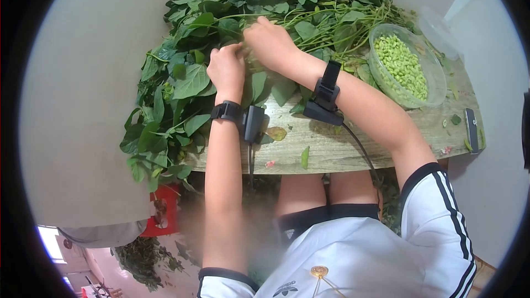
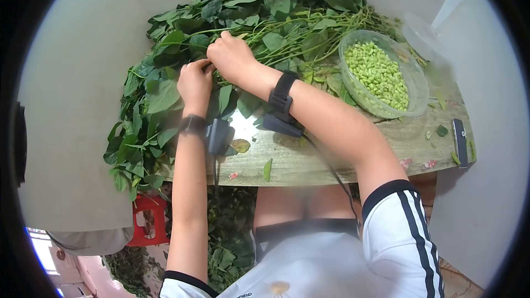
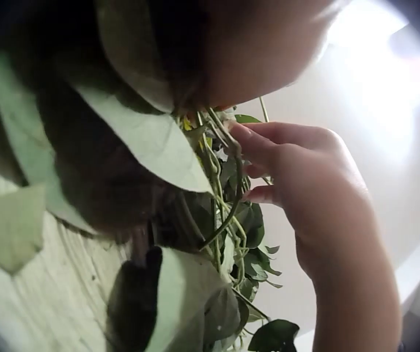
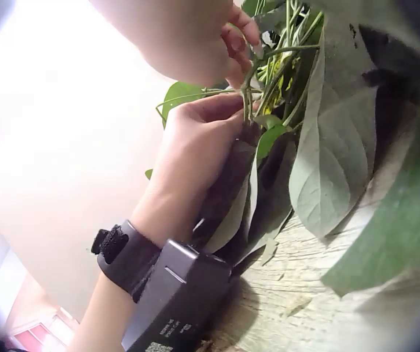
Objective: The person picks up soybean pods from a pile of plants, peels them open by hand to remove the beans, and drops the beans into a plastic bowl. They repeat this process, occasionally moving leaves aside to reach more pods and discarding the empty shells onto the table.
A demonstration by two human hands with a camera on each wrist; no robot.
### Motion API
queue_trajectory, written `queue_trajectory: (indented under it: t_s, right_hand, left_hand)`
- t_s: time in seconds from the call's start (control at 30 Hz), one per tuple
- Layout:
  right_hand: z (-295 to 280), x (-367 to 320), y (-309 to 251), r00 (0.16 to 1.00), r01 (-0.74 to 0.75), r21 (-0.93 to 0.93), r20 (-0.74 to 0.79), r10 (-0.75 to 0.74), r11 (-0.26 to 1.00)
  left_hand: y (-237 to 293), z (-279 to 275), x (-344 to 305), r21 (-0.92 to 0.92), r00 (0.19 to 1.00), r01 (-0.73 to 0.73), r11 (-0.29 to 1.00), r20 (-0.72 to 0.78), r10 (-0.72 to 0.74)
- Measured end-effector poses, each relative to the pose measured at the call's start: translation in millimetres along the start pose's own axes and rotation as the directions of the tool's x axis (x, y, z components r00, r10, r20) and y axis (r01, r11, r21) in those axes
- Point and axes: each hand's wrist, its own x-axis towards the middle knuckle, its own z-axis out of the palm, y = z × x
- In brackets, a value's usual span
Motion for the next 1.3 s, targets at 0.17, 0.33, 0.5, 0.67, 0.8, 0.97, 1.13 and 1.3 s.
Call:
queue_trajectory:
  t_s: [0.17,0.33,0.5,0.67,0.8,0.97,1.13,1.3]
  right_hand:
    - [-19.4,-12.4,1.0,0.988,0.096,-0.004,-0.120,-0.096,0.995]
    - [-108.5,-27.5,23.1,0.938,0.093,0.252,-0.348,0.001,0.963]
    - [-150.5,-84.8,53.8,0.936,-0.281,0.490,-0.049,0.349,0.825]
    - [-153.2,-122.5,66.2,0.897,-0.320,0.666,-0.016,0.443,0.673]
    - [-155.6,-130.0,77.0,0.860,-0.333,0.802,0.043,0.509,0.496]
    - [-153.2,-137.3,82.7,0.878,-0.351,0.815,0.114,0.466,0.462]
    - [-148.6,-144.3,64.8,0.794,-0.344,0.920,0.180,0.581,0.185]
    - [-133.7,-151.6,71.1,0.886,-0.251,0.758,-0.071,0.458,0.603]
  left_hand:
    - [-6.1,8.0,13.3,0.038,0.999,-0.031,0.999,0.009,0.031]
    - [-5.7,-7.4,26.7,0.001,0.988,0.043,0.999,0.146,-0.043]
    - [42.4,-53.8,17.7,0.021,0.951,-0.304,0.952,-0.053,0.305]
    - [139.7,-95.3,-6.2,-0.537,0.861,0.201,0.819,0.496,0.113]
    - [156.1,-57.0,-18.6,-0.757,0.658,0.547,0.359,0.653,0.375]
    - [147.4,-23.3,-22.7,-0.681,0.585,0.732,0.007,0.633,0.507]
    - [156.4,-24.7,-47.5,-0.753,0.723,0.656,-0.053,0.607,0.331]
    - [161.9,-32.9,-56.2,-0.764,0.638,0.622,0.173,0.622,0.453]
